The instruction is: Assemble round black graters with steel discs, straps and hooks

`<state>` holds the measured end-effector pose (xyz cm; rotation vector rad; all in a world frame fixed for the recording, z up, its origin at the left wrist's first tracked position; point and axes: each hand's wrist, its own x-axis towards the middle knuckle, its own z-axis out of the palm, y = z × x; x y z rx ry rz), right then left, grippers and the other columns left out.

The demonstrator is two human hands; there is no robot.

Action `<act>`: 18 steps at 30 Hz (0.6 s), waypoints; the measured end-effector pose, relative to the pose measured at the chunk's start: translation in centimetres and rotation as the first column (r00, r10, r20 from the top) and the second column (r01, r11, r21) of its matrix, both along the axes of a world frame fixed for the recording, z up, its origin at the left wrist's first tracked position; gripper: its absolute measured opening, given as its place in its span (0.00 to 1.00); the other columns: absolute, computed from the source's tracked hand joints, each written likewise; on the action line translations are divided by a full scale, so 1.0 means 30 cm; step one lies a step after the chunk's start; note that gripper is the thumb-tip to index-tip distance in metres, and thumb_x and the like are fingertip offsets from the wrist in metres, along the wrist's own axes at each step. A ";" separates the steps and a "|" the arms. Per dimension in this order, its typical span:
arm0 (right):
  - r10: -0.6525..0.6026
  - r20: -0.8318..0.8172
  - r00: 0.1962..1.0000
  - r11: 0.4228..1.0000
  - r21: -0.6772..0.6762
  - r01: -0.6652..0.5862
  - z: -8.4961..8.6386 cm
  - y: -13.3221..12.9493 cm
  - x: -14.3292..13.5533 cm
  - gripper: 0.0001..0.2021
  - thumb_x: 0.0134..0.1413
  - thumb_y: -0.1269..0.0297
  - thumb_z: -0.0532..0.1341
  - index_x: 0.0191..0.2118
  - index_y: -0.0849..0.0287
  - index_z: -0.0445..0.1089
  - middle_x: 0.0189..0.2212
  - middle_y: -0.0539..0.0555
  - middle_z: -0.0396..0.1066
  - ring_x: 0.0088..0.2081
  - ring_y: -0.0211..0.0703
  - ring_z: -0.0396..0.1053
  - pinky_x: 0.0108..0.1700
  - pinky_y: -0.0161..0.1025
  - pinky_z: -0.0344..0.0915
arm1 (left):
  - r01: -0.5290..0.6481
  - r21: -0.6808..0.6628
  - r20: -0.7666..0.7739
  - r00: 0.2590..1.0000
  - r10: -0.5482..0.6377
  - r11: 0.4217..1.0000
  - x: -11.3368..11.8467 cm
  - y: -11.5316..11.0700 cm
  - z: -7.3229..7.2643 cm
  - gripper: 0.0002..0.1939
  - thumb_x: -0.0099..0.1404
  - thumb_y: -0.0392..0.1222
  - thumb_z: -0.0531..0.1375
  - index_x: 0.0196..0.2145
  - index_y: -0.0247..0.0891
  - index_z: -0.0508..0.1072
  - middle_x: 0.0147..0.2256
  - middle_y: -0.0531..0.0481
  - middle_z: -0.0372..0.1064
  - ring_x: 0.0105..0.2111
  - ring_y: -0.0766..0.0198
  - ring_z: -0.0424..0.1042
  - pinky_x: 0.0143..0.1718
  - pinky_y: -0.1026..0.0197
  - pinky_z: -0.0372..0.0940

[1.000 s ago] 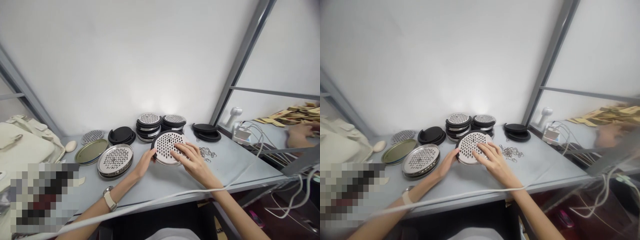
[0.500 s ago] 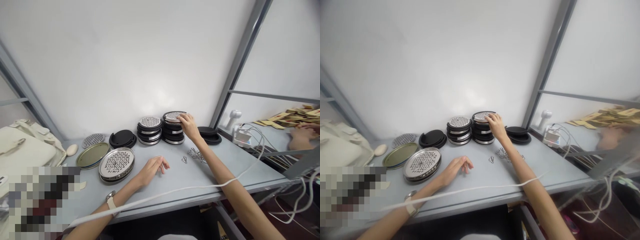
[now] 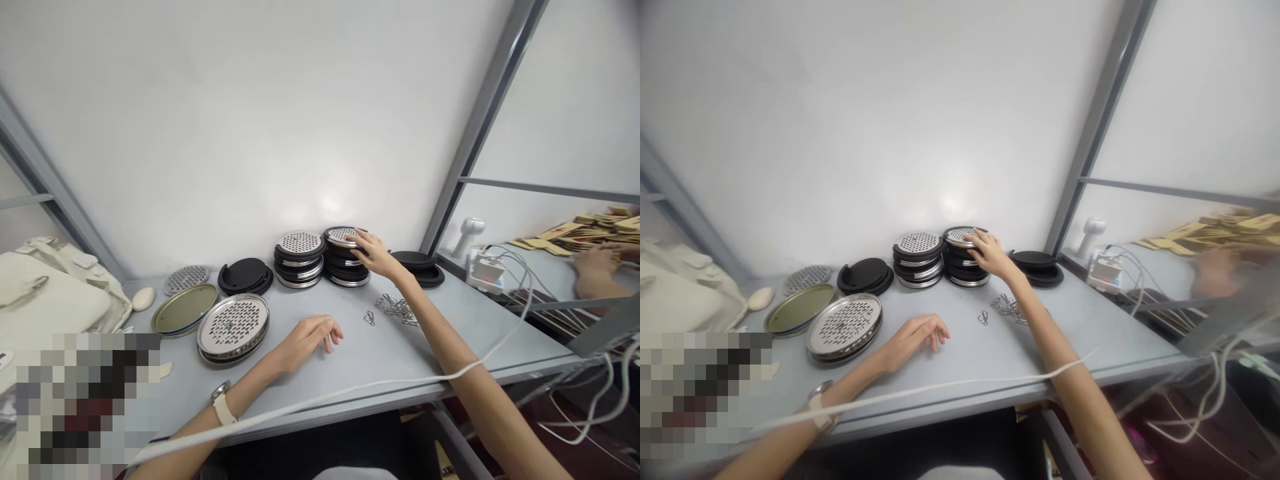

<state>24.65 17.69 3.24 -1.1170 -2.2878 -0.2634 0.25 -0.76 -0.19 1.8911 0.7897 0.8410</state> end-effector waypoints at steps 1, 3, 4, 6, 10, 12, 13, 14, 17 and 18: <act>-0.012 0.008 1.000 1.000 -0.004 0.012 0.000 -0.002 0.002 0.24 0.61 0.59 0.47 0.62 0.50 0.52 0.63 0.59 0.48 0.63 0.55 0.46 0.58 0.58 0.48 | 0.003 0.000 0.002 1.000 -0.003 1.000 -0.001 0.000 0.000 0.27 0.70 0.54 0.41 0.38 0.32 0.71 0.33 0.46 0.68 0.28 0.67 0.66 0.36 0.62 0.60; -0.049 0.014 0.999 0.999 -0.006 0.049 0.003 -0.002 0.007 0.25 0.60 0.60 0.47 0.63 0.50 0.51 0.65 0.58 0.42 0.64 0.57 0.41 0.59 0.60 0.46 | 0.006 -0.001 0.010 1.000 -0.006 1.000 -0.002 0.000 0.000 0.26 0.71 0.54 0.41 0.38 0.32 0.71 0.32 0.46 0.68 0.28 0.67 0.66 0.36 0.61 0.61; -0.069 0.014 0.998 0.998 -0.006 0.069 0.004 -0.001 0.008 0.25 0.59 0.61 0.47 0.63 0.49 0.50 0.66 0.57 0.38 0.64 0.59 0.38 0.58 0.62 0.45 | 0.007 -0.003 0.013 1.000 -0.007 1.000 -0.002 0.000 0.000 0.26 0.71 0.53 0.41 0.38 0.32 0.71 0.32 0.46 0.68 0.28 0.67 0.66 0.36 0.61 0.61; -0.105 0.003 0.994 0.994 0.000 0.105 0.002 -0.005 0.004 0.27 0.58 0.64 0.47 0.64 0.49 0.48 0.67 0.55 0.29 0.65 0.62 0.36 0.58 0.63 0.45 | 0.009 -0.012 0.013 1.000 -0.008 1.000 -0.002 -0.001 0.000 0.26 0.71 0.53 0.41 0.37 0.32 0.71 0.31 0.47 0.68 0.28 0.67 0.66 0.36 0.62 0.60; -0.152 -0.090 0.984 0.984 0.077 0.159 -0.030 -0.144 -0.070 0.31 0.59 0.62 0.48 0.66 0.61 0.40 0.66 0.62 0.28 0.65 0.62 0.32 0.59 0.64 0.43 | 0.009 -0.031 0.009 1.000 -0.009 0.999 -0.001 0.000 0.000 0.26 0.71 0.53 0.41 0.38 0.32 0.71 0.32 0.46 0.68 0.28 0.67 0.66 0.35 0.62 0.61; -0.104 -0.100 0.989 0.988 0.103 0.115 -0.044 -0.316 -0.135 0.29 0.60 0.65 0.48 0.65 0.66 0.43 0.66 0.66 0.35 0.65 0.59 0.34 0.60 0.61 0.45 | -0.003 -0.024 0.020 1.000 0.003 1.000 -0.004 -0.002 0.004 0.26 0.71 0.53 0.41 0.37 0.32 0.71 0.32 0.46 0.68 0.28 0.66 0.66 0.35 0.62 0.61; -0.013 -0.069 0.998 0.995 0.101 0.020 -0.045 -0.422 -0.166 0.27 0.60 0.67 0.47 0.64 0.66 0.46 0.65 0.67 0.40 0.65 0.57 0.37 0.60 0.59 0.48 | -0.015 -0.014 0.028 0.999 0.015 1.000 -0.008 -0.005 0.010 0.26 0.71 0.53 0.41 0.36 0.32 0.71 0.31 0.46 0.68 0.29 0.66 0.66 0.35 0.62 0.61; 0.113 -0.026 0.993 0.991 0.082 -0.111 -0.042 -0.534 -0.189 0.26 0.60 0.69 0.46 0.63 0.64 0.49 0.63 0.65 0.46 0.64 0.53 0.43 0.60 0.55 0.52 | -0.024 -0.004 0.037 0.999 0.024 1.000 -0.012 -0.009 0.017 0.26 0.71 0.53 0.41 0.35 0.32 0.71 0.30 0.46 0.68 0.29 0.66 0.66 0.36 0.62 0.61; 0.465 0.123 0.877 0.881 -0.169 -0.443 -0.021 -0.838 -0.191 0.21 0.59 0.67 0.51 0.58 0.54 0.60 0.57 0.55 0.61 0.58 0.44 0.59 0.56 0.41 0.62 | 0.036 0.021 0.035 0.999 -0.037 0.999 -0.027 -0.026 0.051 0.26 0.71 0.50 0.43 0.29 0.32 0.73 0.28 0.46 0.69 0.30 0.65 0.66 0.38 0.62 0.61; 0.476 0.088 0.875 0.873 -0.170 -0.457 -0.019 -0.910 -0.167 0.18 0.60 0.67 0.52 0.54 0.49 0.64 0.53 0.50 0.66 0.54 0.41 0.63 0.55 0.38 0.64 | 0.089 0.028 0.033 0.995 -0.089 0.996 -0.032 -0.033 0.066 0.27 0.71 0.49 0.43 0.28 0.32 0.73 0.28 0.45 0.69 0.30 0.65 0.66 0.38 0.62 0.61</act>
